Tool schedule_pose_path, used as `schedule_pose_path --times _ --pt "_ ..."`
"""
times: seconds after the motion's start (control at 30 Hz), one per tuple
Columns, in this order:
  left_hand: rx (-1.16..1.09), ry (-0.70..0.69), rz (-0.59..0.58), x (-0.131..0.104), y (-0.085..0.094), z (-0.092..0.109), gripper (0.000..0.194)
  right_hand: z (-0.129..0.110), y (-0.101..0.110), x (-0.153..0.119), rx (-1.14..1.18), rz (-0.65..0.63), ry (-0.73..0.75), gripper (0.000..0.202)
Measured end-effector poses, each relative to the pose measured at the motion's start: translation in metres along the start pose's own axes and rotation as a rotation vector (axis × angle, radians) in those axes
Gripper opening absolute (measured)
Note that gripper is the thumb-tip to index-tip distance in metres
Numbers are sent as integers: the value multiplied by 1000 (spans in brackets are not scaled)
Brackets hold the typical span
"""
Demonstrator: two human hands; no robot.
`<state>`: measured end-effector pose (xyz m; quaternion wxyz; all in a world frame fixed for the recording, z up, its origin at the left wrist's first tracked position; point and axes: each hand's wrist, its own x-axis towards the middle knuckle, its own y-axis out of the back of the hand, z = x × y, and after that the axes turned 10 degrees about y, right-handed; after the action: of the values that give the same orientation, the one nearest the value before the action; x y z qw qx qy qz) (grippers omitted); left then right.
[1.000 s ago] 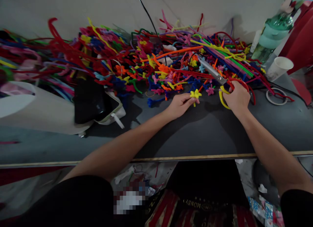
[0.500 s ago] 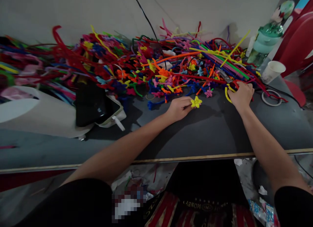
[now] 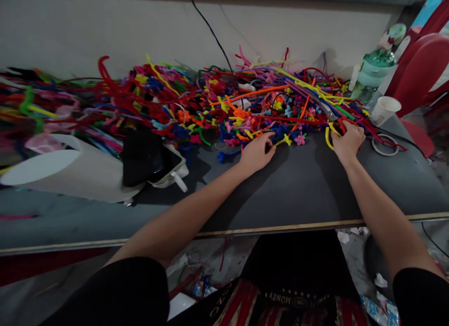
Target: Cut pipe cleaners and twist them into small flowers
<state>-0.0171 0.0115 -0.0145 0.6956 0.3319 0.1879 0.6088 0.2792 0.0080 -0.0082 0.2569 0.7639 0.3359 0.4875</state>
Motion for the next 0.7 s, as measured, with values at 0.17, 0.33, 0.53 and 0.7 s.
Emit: schedule_pose_path --times 0.17,0.33,0.53,0.7 --pt "167 -94 -9 -3 -1 2 32 11 -2 3 -6 194 -28 47" --pt "228 -197 -12 -3 -2 0 20 21 -7 7 92 222 29 48" --pt "227 -238 5 -3 0 1 16 7 -4 1 81 -5 256 47" --pt "199 -462 -51 -2 -1 -2 27 4 -3 -1 39 -86 246 46"
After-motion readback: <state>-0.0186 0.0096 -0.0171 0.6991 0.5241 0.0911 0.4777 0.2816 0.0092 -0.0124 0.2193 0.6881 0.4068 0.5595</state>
